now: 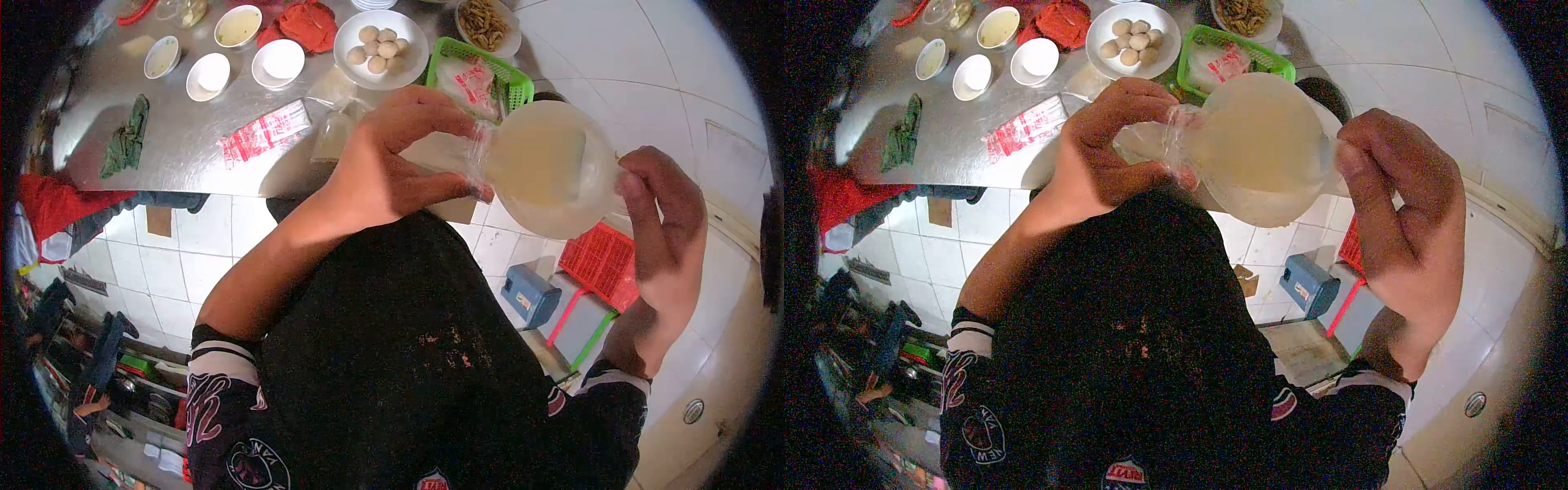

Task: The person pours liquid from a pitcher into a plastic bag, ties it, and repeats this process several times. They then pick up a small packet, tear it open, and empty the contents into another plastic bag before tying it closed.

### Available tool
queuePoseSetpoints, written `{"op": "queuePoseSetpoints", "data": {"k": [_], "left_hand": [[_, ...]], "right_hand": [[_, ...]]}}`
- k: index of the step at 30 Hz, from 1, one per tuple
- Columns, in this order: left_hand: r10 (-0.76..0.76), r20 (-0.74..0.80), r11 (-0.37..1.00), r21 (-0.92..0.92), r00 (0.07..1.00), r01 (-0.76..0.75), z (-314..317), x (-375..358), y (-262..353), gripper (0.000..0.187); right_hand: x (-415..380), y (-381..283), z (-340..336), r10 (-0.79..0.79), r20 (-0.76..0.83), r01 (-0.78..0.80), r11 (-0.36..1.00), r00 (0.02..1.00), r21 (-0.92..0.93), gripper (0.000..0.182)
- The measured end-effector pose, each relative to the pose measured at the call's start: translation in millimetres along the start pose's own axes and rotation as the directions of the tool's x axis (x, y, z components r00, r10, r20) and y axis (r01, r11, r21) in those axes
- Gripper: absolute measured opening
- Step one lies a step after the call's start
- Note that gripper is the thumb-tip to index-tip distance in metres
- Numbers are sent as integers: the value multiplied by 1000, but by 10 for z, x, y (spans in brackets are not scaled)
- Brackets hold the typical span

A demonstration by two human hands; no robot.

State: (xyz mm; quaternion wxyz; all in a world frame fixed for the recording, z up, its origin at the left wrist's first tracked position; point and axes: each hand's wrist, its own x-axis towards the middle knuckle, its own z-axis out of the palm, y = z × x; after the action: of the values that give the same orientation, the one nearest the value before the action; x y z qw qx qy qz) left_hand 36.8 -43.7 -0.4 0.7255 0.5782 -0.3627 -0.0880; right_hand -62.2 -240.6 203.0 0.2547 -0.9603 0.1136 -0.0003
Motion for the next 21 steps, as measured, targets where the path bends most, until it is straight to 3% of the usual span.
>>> {"op": "queuePoseSetpoints", "data": {"k": [5, 8, 21], "left_hand": [[-21, -5, 1000, 0, 1000, 21, 16, 9, 40, 47], [-9, -3, 1000, -4, 1000, 9, 10, 0, -2, 47], [1, 62, 999, 44, 998, -4, -27, 9, 3, 49]], "right_hand": [[50, -26, -33, -38, 97, 43, 997, 995, -59, 8], [14, -6, 7, -16, 35, 17, 1000, 999, -25, 8], [33, -39, -23, -25, 89, 33, 996, 996, -88, 8]]}}
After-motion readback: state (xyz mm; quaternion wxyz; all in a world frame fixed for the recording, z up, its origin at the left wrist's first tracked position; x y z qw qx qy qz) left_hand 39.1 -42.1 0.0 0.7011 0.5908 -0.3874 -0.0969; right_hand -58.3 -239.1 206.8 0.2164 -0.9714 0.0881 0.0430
